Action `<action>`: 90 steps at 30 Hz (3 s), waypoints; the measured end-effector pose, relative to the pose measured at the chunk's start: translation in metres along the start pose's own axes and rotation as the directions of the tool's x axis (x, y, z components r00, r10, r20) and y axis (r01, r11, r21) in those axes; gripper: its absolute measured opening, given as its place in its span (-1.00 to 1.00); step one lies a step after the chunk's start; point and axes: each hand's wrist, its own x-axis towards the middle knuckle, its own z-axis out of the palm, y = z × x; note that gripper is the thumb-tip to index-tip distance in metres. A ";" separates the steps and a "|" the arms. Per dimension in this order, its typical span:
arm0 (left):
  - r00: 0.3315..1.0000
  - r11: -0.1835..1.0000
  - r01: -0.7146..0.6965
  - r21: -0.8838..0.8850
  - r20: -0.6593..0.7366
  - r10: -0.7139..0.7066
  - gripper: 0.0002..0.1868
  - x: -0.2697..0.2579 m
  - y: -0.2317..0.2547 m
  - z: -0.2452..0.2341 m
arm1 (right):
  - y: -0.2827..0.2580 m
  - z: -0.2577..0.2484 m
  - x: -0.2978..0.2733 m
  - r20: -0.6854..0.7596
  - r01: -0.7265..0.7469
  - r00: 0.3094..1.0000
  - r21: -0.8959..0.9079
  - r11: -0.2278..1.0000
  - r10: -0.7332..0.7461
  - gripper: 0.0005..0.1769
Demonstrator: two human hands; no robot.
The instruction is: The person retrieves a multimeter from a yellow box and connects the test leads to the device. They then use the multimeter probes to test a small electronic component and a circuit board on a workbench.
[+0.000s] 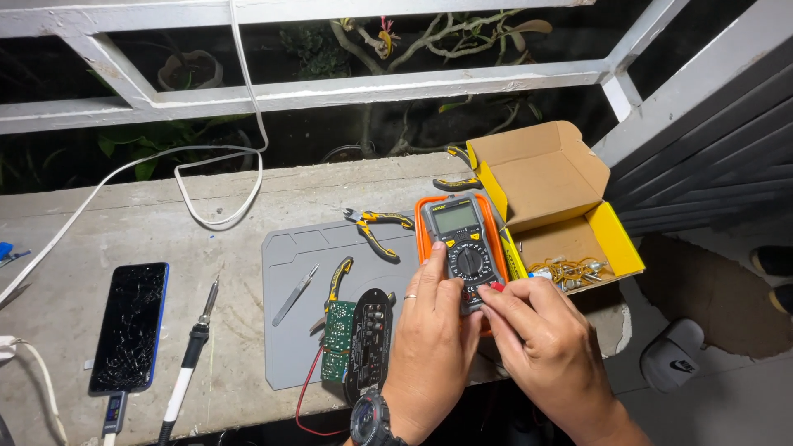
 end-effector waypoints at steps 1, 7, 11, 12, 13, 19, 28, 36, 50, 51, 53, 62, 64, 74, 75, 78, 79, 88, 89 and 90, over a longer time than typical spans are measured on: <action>1.000 1.000 0.004 -0.003 -0.001 -0.004 -0.72 0.000 0.001 0.000 | -0.001 -0.001 0.001 0.017 0.003 1.000 -0.016 1.000 -0.003 -0.77; 0.999 0.999 0.031 0.043 0.015 -0.032 -0.73 -0.001 0.000 0.003 | 0.013 0.002 -0.008 0.083 -0.070 0.994 0.036 0.997 0.066 -0.64; 0.999 0.997 0.036 0.064 0.017 -0.037 -0.74 0.000 0.000 0.003 | 0.016 0.009 -0.013 0.098 -0.140 0.985 -0.017 0.990 0.141 -0.64; 0.999 0.997 0.031 0.066 0.010 -0.032 -0.75 0.000 0.000 0.003 | 0.016 0.009 -0.012 0.103 -0.132 0.986 -0.020 0.991 0.133 -0.65; 1.000 0.997 0.026 0.068 0.003 -0.026 -0.76 0.000 0.001 0.003 | 0.015 0.009 -0.012 0.107 -0.124 0.986 -0.024 0.992 0.125 -0.66; 1.000 0.996 0.029 0.089 -0.001 -0.029 -0.79 0.001 0.002 0.003 | 0.020 0.000 -0.008 0.168 -0.111 0.980 0.036 0.993 0.104 -0.56; 0.995 0.989 -0.092 0.115 -0.026 0.096 -0.58 -0.024 0.019 -0.030 | 0.053 -0.062 -0.062 0.171 -0.479 0.878 0.351 0.804 0.448 -0.72; 0.972 0.985 -0.146 -0.089 0.171 0.160 -0.92 -0.100 0.013 -0.032 | 0.103 -0.030 -0.205 0.585 -0.621 0.602 -0.086 0.779 0.544 -0.71; 0.900 0.995 -0.001 0.103 0.433 -0.044 -0.89 -0.177 -0.014 -0.010 | 0.020 0.067 -0.212 0.726 -0.076 0.600 -0.369 0.926 0.338 -0.30; 0.902 0.994 0.002 0.113 0.430 -0.050 -0.88 -0.179 -0.013 -0.011 | 0.021 0.072 -0.209 0.731 -0.064 0.597 -0.369 0.927 0.332 -0.30; 0.907 0.992 0.013 0.129 0.415 -0.066 -0.87 -0.180 -0.012 -0.017 | 0.026 0.081 -0.204 0.740 -0.038 0.596 -0.362 0.931 0.312 -0.29; 0.908 0.982 0.148 0.121 0.376 -0.183 -0.83 -0.184 0.005 -0.061 | 0.037 0.087 -0.215 0.669 0.003 0.680 -0.412 0.911 0.300 -0.75; 0.912 0.983 0.175 0.061 0.366 -0.185 -0.86 -0.185 0.010 -0.072 | 0.019 0.071 -0.208 0.723 0.002 0.611 -0.409 0.913 0.323 -0.93; 0.890 0.915 0.402 0.028 0.224 -0.398 -0.85 -0.195 0.029 -0.133 | 0.008 0.059 -0.190 0.862 0.210 0.454 -0.351 0.913 0.226 -0.77; 0.881 0.903 0.430 -0.010 0.225 -0.417 -0.87 -0.196 0.033 -0.140 | -0.011 0.042 -0.171 0.883 0.100 0.412 -0.286 0.953 0.222 -0.78; 0.867 0.862 0.489 -0.129 0.180 -0.465 -0.85 -0.202 0.040 -0.156 | -0.040 0.028 -0.149 0.802 0.017 0.590 0.106 0.994 -0.096 -0.80; 0.865 0.838 0.501 -0.215 0.148 -0.479 -0.81 -0.203 0.042 -0.160 | -0.044 0.030 -0.147 0.558 0.109 0.761 0.394 0.912 -0.332 -0.77; 0.891 0.765 0.451 -0.460 0.185 -0.414 -0.52 -0.211 0.056 -0.169 | -0.168 0.002 -0.051 0.336 -0.099 0.910 0.746 0.658 -0.244 -0.76; 0.891 0.766 0.451 -0.458 0.181 -0.416 -0.52 -0.211 0.054 -0.169 | -0.169 0.007 -0.048 0.334 -0.096 0.909 0.749 0.656 -0.248 -0.76; 0.893 0.770 0.449 -0.453 0.207 -0.399 -0.46 -0.211 0.051 -0.166 | -0.168 0.010 -0.047 0.353 -0.216 0.924 0.799 0.561 -0.148 -0.73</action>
